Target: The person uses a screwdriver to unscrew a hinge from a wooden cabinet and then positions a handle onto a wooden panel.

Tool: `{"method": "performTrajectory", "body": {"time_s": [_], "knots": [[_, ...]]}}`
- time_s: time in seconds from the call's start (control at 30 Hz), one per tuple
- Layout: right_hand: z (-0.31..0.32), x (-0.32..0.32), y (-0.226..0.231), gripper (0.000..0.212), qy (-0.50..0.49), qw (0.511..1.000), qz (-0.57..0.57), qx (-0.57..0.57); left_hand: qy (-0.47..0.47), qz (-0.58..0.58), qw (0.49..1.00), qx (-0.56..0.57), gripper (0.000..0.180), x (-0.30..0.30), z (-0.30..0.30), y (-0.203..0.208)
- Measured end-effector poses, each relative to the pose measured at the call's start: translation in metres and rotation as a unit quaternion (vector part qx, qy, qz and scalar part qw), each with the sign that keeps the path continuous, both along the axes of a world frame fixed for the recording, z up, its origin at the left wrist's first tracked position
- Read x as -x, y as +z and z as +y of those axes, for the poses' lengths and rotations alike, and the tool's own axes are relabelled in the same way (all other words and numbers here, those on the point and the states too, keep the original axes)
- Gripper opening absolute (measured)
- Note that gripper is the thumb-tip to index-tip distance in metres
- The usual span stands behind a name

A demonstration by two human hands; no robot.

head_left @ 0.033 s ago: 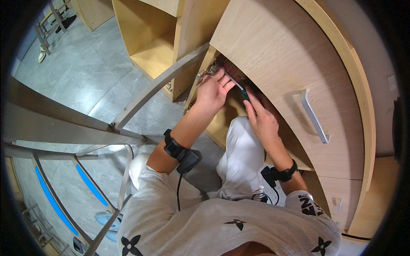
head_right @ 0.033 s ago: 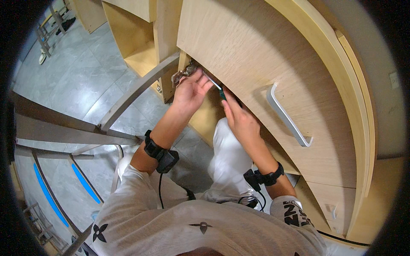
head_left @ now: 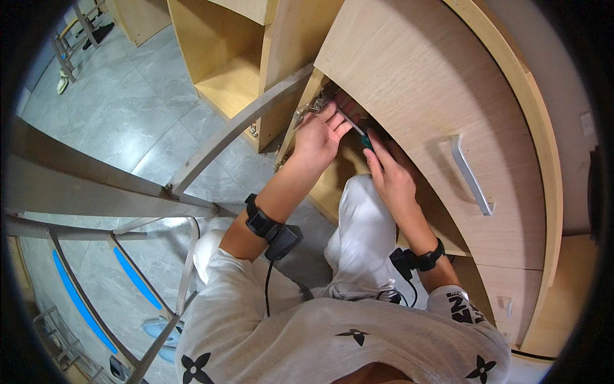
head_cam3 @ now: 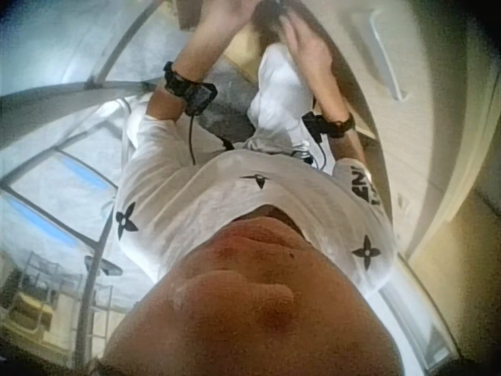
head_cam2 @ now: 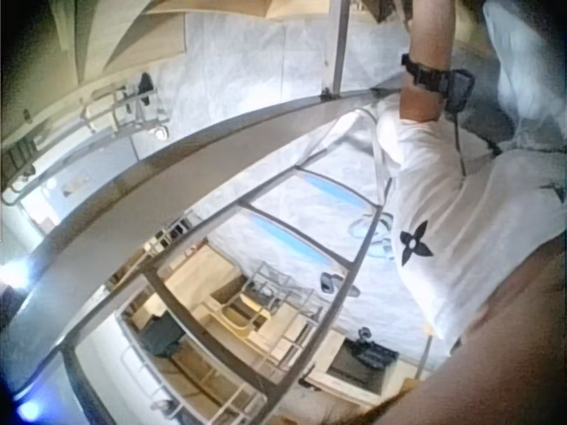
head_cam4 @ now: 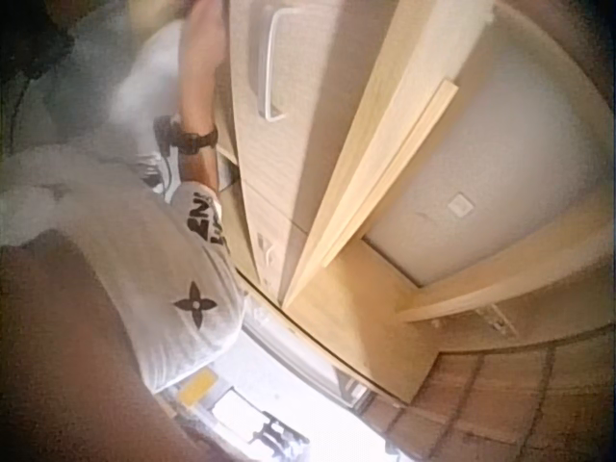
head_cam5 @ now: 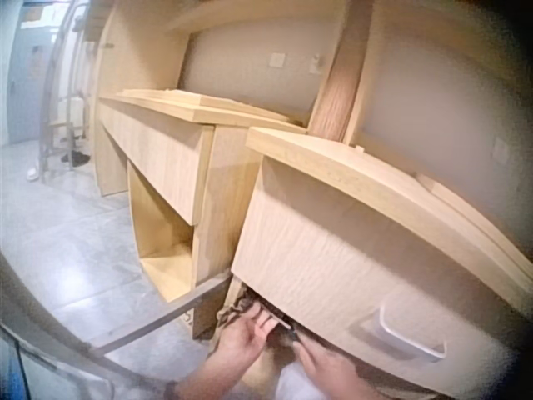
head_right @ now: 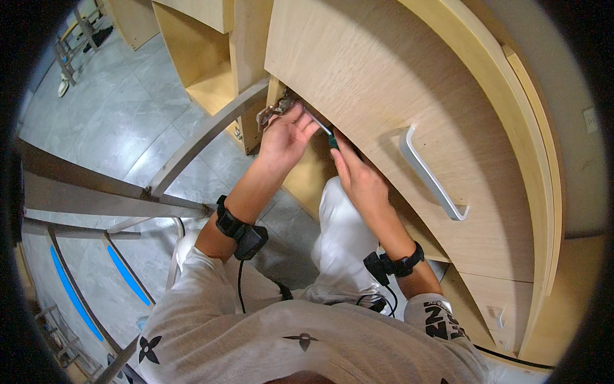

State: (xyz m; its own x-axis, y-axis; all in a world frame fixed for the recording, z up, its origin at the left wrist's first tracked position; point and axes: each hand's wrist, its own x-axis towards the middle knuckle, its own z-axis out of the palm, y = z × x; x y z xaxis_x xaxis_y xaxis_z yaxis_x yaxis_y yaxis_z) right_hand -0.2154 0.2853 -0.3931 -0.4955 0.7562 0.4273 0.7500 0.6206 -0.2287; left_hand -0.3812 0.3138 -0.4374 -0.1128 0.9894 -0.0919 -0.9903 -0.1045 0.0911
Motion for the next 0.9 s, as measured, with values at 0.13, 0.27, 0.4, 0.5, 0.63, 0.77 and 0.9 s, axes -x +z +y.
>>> {"method": "performTrajectory", "body": {"time_s": [0.13, 0.27, 0.4, 0.5, 0.63, 0.77, 0.9], "knots": [[0.008, -0.004, -0.003, 0.033, 0.015, 0.999, 0.018, 0.024, 0.020, 0.027, 0.999, 0.013, 0.014, -0.003, 0.002, 0.001], [0.020, -0.011, -0.010, 0.040, 0.038, 0.987, 0.094, 0.126, 0.039, 0.047, 0.997, 0.046, 0.014, -0.007, 0.001, 0.003], [0.019, -0.014, -0.006, 0.040, 0.004, 0.936, 0.205, 0.287, 0.046, 0.061, 0.994, 0.081, 0.012, -0.011, -0.002, 0.006], [0.013, -0.003, 0.011, 0.034, -0.079, 0.811, 0.301, 0.496, 0.052, 0.064, 0.995, 0.060, 0.012, -0.009, -0.005, 0.006], [0.023, -0.013, 0.010, 0.027, -0.071, 0.761, 0.322, 0.559, 0.055, 0.081, 0.993, 0.061, 0.017, -0.011, -0.003, 0.009], [0.023, -0.008, 0.021, 0.024, -0.056, 0.721, 0.356, 0.592, 0.053, 0.111, 0.991, 0.057, 0.021, -0.010, -0.003, 0.013], [0.028, -0.004, 0.018, 0.026, -0.040, 0.642, 0.388, 0.660, 0.052, 0.154, 0.981, 0.102, 0.021, -0.003, -0.006, 0.011]]}}
